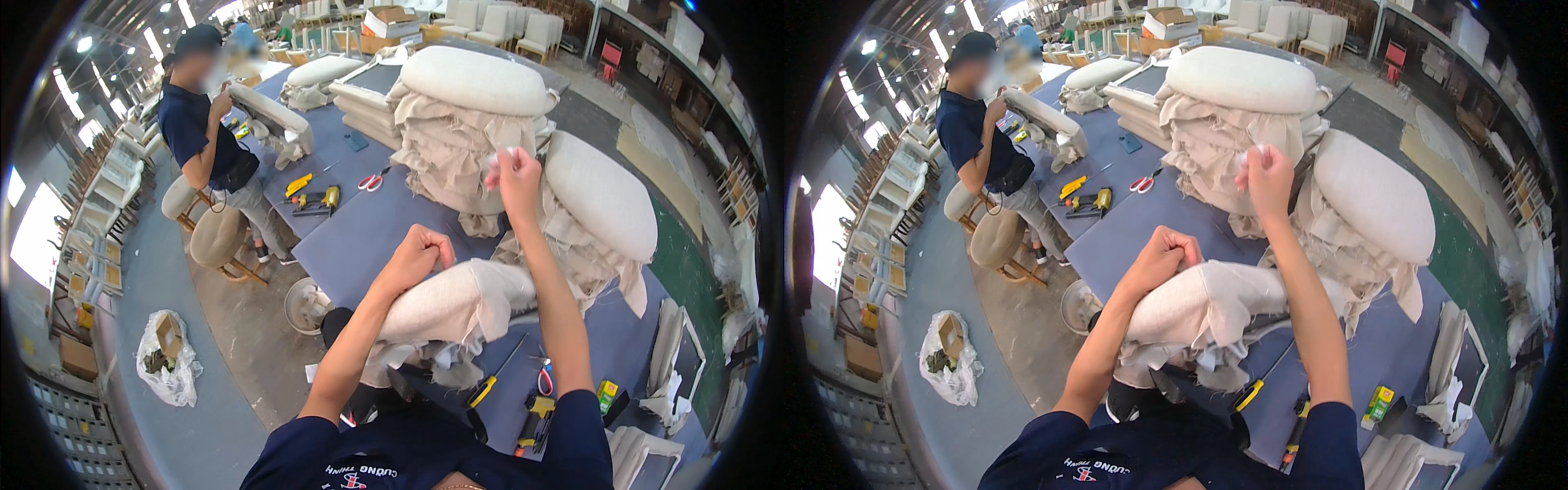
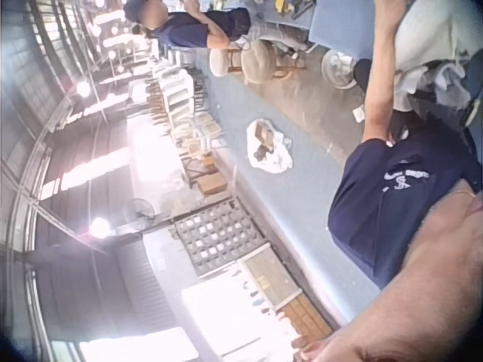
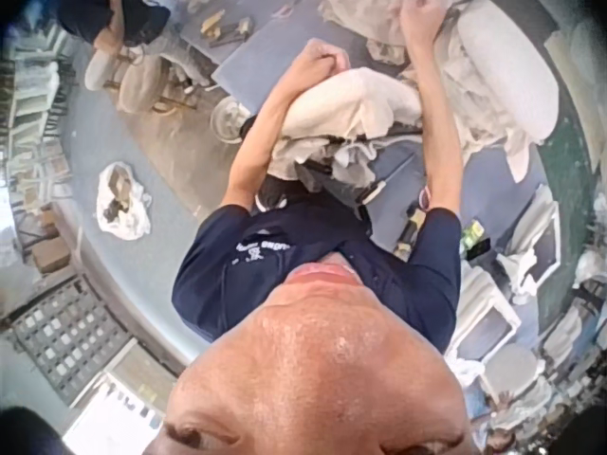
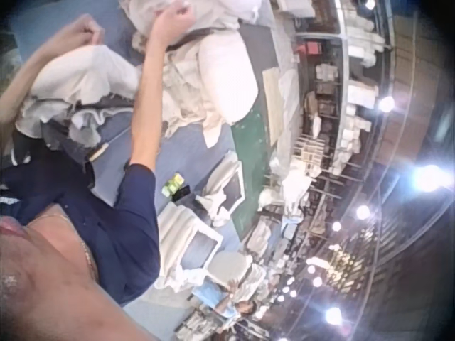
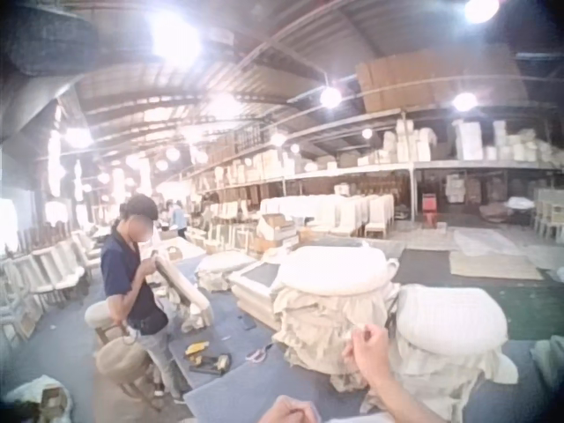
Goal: The person wraps a white fabric cover around a foam cushion, smoothing the material and securing it with a staple gun. They trim excess fabric with scissors and use a screwdriver to adjust the cushion's position on a wooden frame. The process involves repeated folding, stapling, and cutting to fit the fabric tightly.
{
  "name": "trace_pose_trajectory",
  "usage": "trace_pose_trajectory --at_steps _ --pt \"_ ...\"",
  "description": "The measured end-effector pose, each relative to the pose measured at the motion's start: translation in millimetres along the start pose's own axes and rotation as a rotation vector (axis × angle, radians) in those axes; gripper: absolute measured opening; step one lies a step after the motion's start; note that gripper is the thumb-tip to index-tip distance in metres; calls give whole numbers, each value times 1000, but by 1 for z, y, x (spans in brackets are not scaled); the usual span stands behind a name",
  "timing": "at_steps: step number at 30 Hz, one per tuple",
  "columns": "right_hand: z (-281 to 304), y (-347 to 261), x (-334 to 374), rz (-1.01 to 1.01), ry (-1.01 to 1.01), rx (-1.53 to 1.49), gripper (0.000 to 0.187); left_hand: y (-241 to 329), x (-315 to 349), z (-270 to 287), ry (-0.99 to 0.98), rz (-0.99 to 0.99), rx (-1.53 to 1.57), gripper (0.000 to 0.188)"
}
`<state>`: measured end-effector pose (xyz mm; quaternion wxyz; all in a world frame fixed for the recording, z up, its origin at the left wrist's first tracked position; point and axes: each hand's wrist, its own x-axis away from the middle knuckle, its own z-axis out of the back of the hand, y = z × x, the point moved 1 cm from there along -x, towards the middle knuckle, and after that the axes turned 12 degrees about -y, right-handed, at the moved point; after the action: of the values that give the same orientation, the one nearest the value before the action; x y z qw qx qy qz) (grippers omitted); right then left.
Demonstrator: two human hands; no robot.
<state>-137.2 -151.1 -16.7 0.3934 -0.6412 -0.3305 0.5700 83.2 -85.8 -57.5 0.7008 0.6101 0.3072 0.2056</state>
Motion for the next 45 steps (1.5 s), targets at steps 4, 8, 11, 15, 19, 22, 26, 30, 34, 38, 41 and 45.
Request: trace_pose_trajectory --at_steps 4,8,11,15,19,22,26,30,34,38,41,45 --pt "-10 21 -14 25 -195 89 12 17 20 -7 302 -144 -85 20" --pt "-27 5 -11 -76 -302 150 13 95 58 -39 312 -390 -786 30" --pt "-34 12 -10 -15 -411 217 19 106 68 -58 228 -409 -1148 51" --pt "-18 22 -26 134 -278 328 25 114 53 -65 38 -412 -1301 68" --pt "4 -22 -22 122 -159 -83 25 106 44 -65 -12 -486 -1257 68" --pt "11 -75 28 221 -7 -105 23 116 45 -68 -24 -438 -1211 62" --pt "24 -107 114 227 149 -223 29 122 32 -75 -46 -305 -1266 47" --pt "11 -109 164 185 234 -351 31 119 13 -57 -88 -335 -879 35" --pt "-1 -87 192 64 238 -470 25 113 4 -47 -89 -125 -606 14" --pt "-13 -86 200 70 223 -423 19 116 -1 -42 -62 50 -449 24" --pt "-16 -86 198 167 171 -17 22 117 -3 -38 -83 85 -353 34" --pt "-39 -98 184 382 93 390 34 118 -5 -40 -95 37 -337 36"
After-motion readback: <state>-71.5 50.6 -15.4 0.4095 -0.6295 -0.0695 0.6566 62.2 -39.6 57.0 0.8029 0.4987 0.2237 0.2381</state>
